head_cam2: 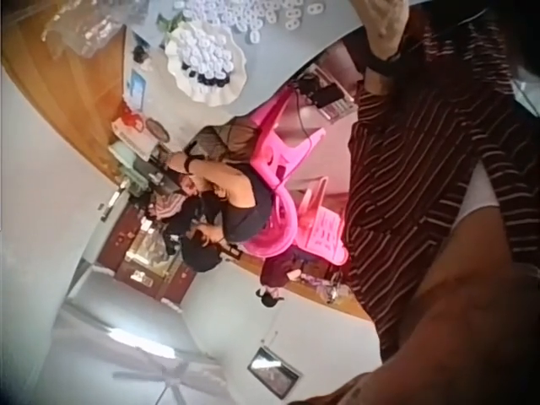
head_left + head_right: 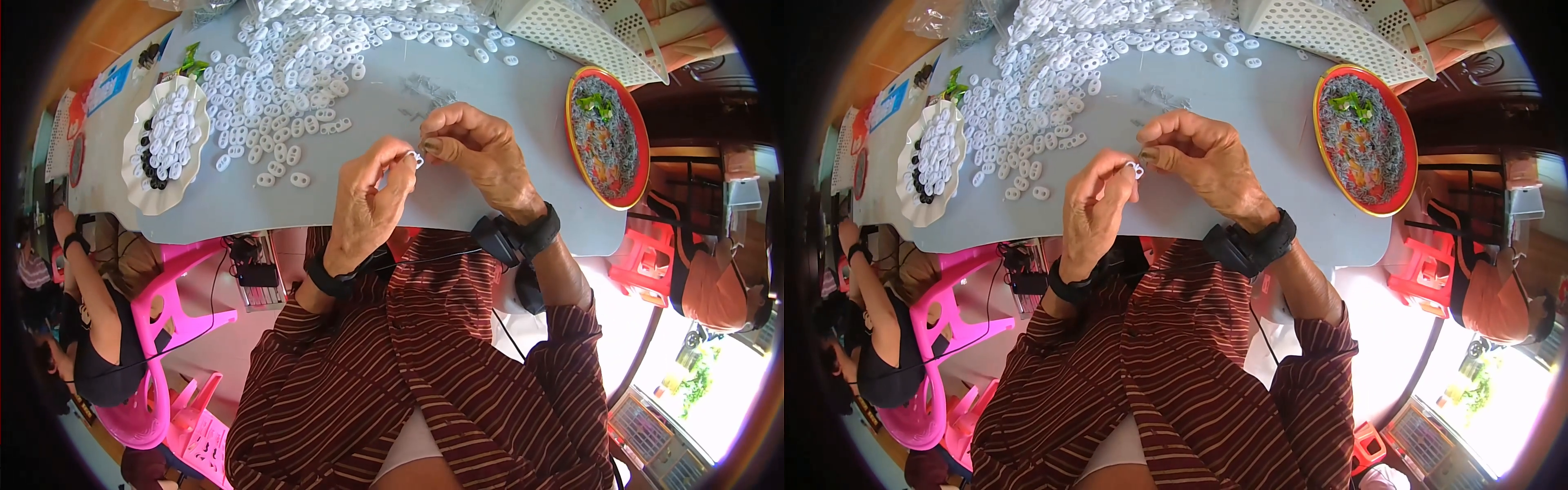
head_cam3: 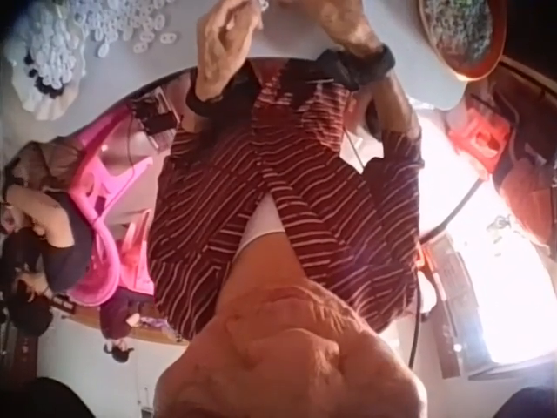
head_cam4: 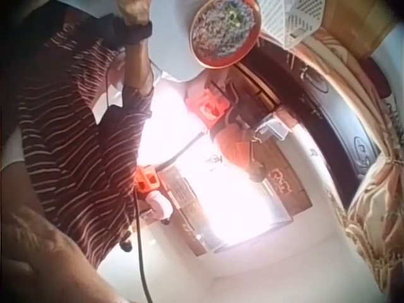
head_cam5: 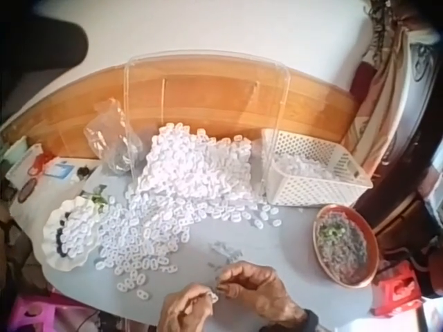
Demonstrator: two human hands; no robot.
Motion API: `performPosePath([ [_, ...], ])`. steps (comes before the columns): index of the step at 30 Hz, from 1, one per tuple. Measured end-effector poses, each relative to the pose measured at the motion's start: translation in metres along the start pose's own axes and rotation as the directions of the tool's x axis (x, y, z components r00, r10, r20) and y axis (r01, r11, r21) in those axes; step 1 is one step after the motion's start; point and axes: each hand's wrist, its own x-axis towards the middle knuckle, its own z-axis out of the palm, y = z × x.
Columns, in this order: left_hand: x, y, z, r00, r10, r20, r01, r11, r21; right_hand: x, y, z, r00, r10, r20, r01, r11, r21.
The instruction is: The person picks up a white plastic piece and a metal pin by hand, inserts the pin into the piece, and places the assembled item onto the table, repeating the process.
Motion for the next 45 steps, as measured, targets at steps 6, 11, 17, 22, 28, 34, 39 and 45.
performPosePath([
  [6,-0.001,0.001,-0.002,0.998,-0.045,0.031,0.044,0.998,0.048,0.0,0.0,-0.001,1.0,0.007,0.008,-0.007,0.999,-0.033],
  [11,-0.001,0.0,-0.001,1.0,-0.026,0.004,0.026,1.0,0.01,0.0,0.0,0.003,1.0,0.019,0.003,-0.019,0.999,-0.038],
  [17,-0.001,-0.002,0.0,0.997,0.078,-0.014,-0.077,0.994,0.08,-0.001,0.005,0.005,0.998,-0.06,0.021,0.062,0.996,-0.069],
  [22,-0.001,-0.003,0.001,0.997,0.07,-0.024,-0.069,0.997,0.044,-0.002,0.0,0.004,1.0,-0.021,0.022,0.023,0.995,-0.1],
  [28,-0.003,-0.001,-0.006,0.996,-0.018,0.084,0.017,1.0,0.012,-0.004,-0.002,0.0,0.997,-0.011,0.076,0.026,0.98,-0.195],
  [34,-0.002,-0.005,-0.003,0.998,0.043,0.049,-0.04,0.998,-0.052,-0.004,-0.003,-0.001,0.997,0.02,0.069,-0.006,0.98,-0.2],
  [39,-0.002,-0.002,-0.002,0.998,0.03,0.056,-0.027,0.999,-0.039,-0.006,-0.002,0.002,0.999,0.03,0.046,-0.02,0.981,-0.194],
  [45,-0.004,-0.005,-0.006,0.999,-0.018,0.043,0.019,1.0,-0.021,-0.008,0.003,0.012,0.997,-0.073,-0.041,0.058,0.959,-0.279],
])
